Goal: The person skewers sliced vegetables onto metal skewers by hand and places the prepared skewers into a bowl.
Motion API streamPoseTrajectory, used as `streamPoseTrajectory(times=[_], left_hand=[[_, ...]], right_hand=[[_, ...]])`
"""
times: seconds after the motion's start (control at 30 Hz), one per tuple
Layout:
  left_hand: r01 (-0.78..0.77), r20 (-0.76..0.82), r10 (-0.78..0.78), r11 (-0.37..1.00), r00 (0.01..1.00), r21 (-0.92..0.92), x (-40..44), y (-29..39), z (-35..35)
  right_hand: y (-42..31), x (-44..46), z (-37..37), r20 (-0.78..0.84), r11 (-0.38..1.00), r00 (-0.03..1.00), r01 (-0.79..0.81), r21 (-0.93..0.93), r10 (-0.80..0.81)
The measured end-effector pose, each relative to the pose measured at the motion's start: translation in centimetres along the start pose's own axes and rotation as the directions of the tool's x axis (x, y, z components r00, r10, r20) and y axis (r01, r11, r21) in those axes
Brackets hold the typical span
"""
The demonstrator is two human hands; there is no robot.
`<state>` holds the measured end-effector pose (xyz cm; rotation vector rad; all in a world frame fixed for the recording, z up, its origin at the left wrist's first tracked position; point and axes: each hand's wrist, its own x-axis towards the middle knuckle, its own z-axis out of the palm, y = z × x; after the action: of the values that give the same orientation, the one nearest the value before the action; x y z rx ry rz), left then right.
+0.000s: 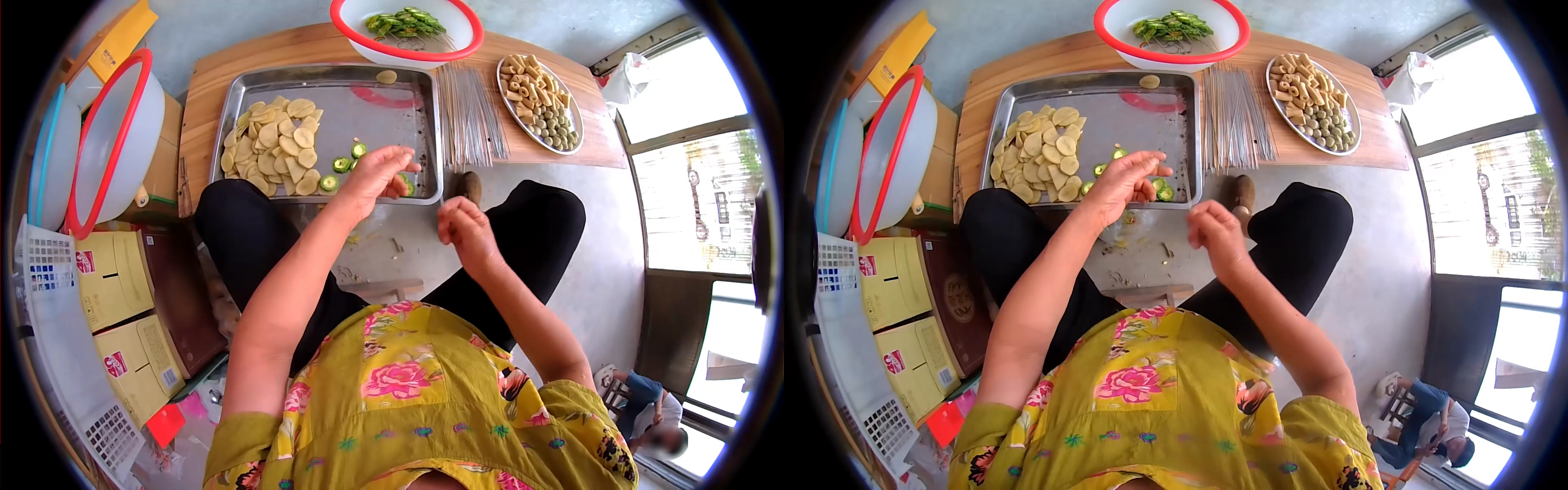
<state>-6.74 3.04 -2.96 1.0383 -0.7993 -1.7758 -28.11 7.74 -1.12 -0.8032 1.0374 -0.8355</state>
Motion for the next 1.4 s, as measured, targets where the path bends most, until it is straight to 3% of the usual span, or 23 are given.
streamPoseTrajectory(times=[0.2,0.3,0.33,0.4,0.47,0.53,0.73,0.77,0.8,0.87,0.93,0.97,1.03,1.2,1.4], left_hand=[[0.075,0.1,-0.079,0.996,0.992,0.041,0.2,-1.0,0.5],[0.057,0.104,-0.066,0.995,0.992,0.083,-0.1,-0.8,0.2],[0.06,0.091,-0.068,0.995,0.994,0.083,-0.3,-0.7,0.2],[0.064,0.163,-0.112,0.959,0.98,0.275,-0.6,-0.2,0.7],[0.073,0.194,-0.136,0.95,0.971,0.304,-0.3,-0.9,0.8],[0.074,0.295,-0.208,0.909,0.933,0.409,-0.3,-1.5,1.0],[0.121,0.254,-0.264,0.876,0.931,0.468,-0.5,-1.4,0.1],[0.036,0.15,-0.133,0.854,0.98,0.518,-0.1,-1.1,-0.9],[-0.041,0.056,0.011,0.817,0.998,0.574,0.4,-0.9,-2.0],[-0.114,-0.064,0.273,0.59,0.96,0.799,1.7,-0.8,-5.8],[0.045,-0.129,0.395,0.213,0.91,0.976,0.6,1.2,-7.0],[0.048,-0.13,0.394,0.211,0.91,0.976,0.4,1.3,-7.3],[0.295,-0.272,0.287,-0.039,0.919,0.955,0.3,1.2,-7.8],[0.344,-0.297,0.255,-0.164,0.92,0.924,0.0,-0.9,-7.0],[0.34,-0.274,0.302,-0.193,0.913,0.92,0.4,-1.4,-7.1]], right_hand=[[1.7,0.1,0.9,0.241,0.961,0.97,0.036,-0.273,0.032],[-0.3,1.8,0.0,0.226,0.902,0.971,0.024,-0.431,0.082],[-1.6,2.3,0.0,0.174,0.905,0.984,0.031,-0.425,0.048],[-3.5,3.8,-0.5,0.109,0.915,0.993,0.077,-0.396,-0.037],[-4.9,4.7,0.1,0.043,0.927,0.995,0.097,-0.362,-0.087],[-5.0,5.5,0.2,0.078,0.95,0.996,0.054,-0.308,-0.031],[-2.2,7.2,-0.6,0.109,0.992,0.994,0.011,-0.127,0.003],[-2.3,7.2,-0.8,0.07,0.994,0.997,0.028,-0.104,-0.02],[-2.6,7.1,-0.7,0.029,0.996,0.999,0.046,-0.082,-0.044],[-3.1,7.1,-0.7,-0.008,0.997,0.999,0.052,-0.054,-0.053],[-3.2,7.2,-1.2,0.065,0.994,0.997,0.039,-0.101,-0.032],[-3.1,7.1,-1.2,0.066,0.995,0.997,0.038,-0.098,-0.031],[-3.0,6.7,-0.8,0.084,0.992,0.996,0.018,-0.129,-0.008],[-3.3,5.8,0.1,0.09,0.992,0.996,0.034,-0.118,-0.023],[-3.4,5.3,0.4,0.117,0.986,0.993,0.012,-0.169,0.008]])
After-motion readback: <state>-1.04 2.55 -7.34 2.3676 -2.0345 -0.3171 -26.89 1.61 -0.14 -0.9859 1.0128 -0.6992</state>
